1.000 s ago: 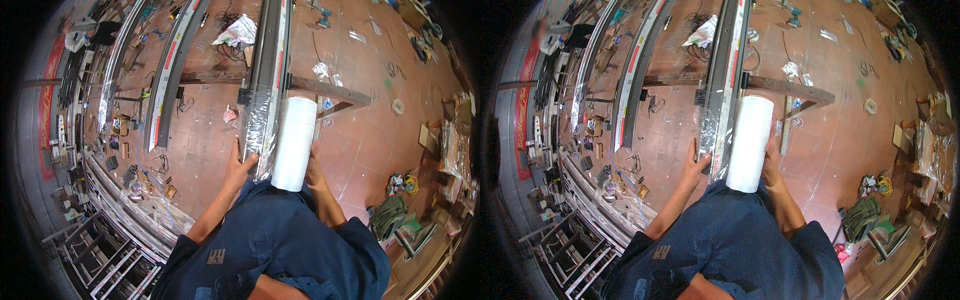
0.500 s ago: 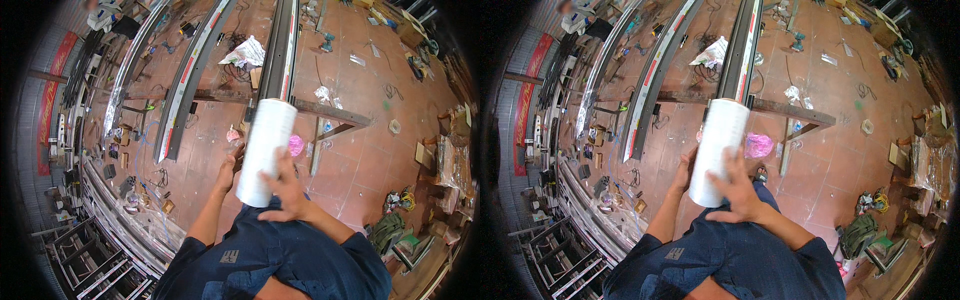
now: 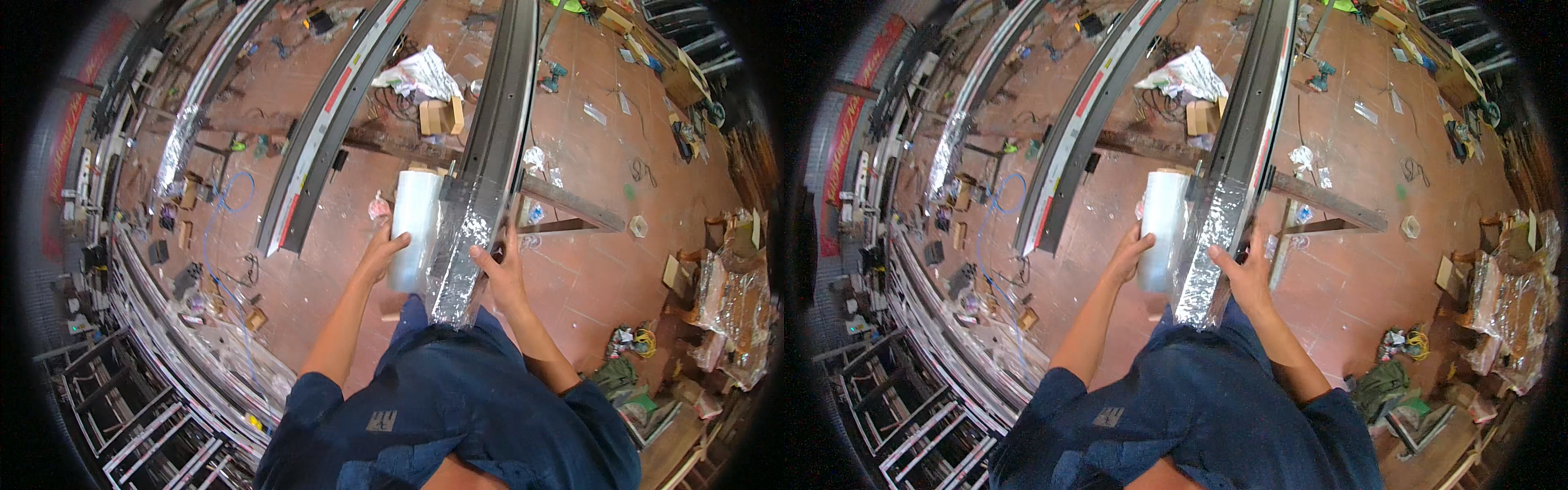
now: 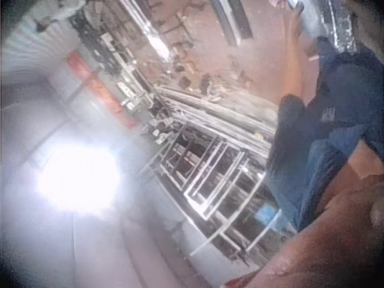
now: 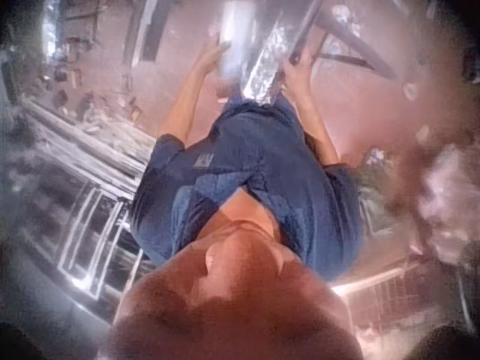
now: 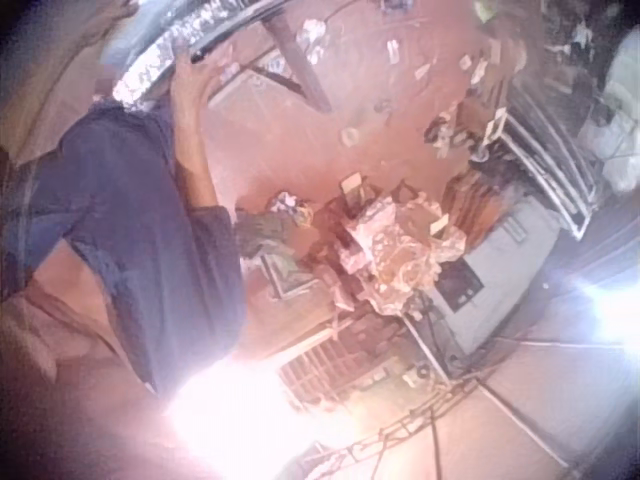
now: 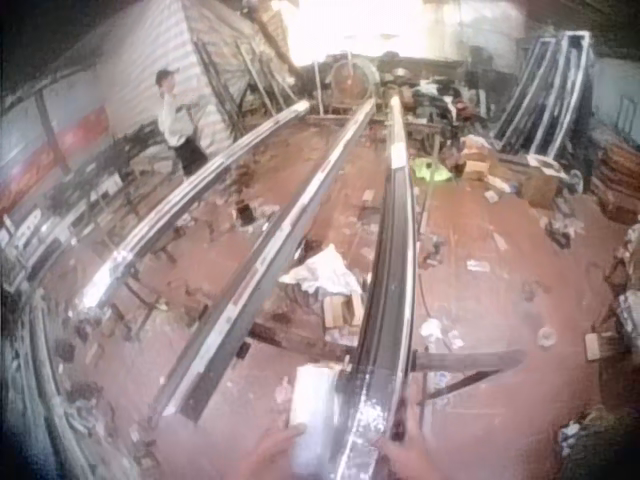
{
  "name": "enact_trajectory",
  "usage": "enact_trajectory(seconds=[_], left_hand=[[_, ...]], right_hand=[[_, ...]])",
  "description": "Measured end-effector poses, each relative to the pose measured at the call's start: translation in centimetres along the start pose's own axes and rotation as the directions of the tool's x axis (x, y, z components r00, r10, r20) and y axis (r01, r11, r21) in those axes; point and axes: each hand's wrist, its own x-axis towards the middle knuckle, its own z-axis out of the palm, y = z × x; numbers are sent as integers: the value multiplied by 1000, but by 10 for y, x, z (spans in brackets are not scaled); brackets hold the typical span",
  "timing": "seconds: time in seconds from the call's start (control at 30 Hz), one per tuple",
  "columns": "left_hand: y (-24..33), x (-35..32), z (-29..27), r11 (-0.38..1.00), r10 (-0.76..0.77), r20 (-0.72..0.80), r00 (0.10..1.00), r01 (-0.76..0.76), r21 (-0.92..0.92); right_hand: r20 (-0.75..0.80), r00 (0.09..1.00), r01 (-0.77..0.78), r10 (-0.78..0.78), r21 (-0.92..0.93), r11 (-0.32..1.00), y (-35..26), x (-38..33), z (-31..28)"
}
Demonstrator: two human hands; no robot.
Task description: The person sits on the floor and uses a utility knife to cut a roll of white plastic wrap. After cutting, they unwrap a section and wrap it around a long metal frame resting on a stand.
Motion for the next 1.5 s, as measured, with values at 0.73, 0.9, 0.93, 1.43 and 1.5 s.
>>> enact_trajectory(seconds=[0.73, 0.9, 0.93, 1.43, 1.5], left_hand=[[-48, 67, 77, 933, -290, -323, 901, 342, 114], [-85, 91, 85, 820, -431, -274, 860, 500, 279], [-97, 98, 90, 788, -469, -288, 835, 543, 289], [-280, 176, 57, 734, -526, -289, 800, 598, 321], [-309, 169, 34, 710, -599, -256, 759, 651, 268]], right_hand=[[-224, 971, -149, 88, -271, 951, -17, 10, 57], [-260, 964, -141, 55, -324, 936, -12, 8, 53], [-315, 946, -169, 74, -287, 943, -17, 7, 60], [-462, 864, -326, 202, -207, 922, -8, -7, 40], [-435, 882, -308, 182, -240, 921, -13, 1, 51]])
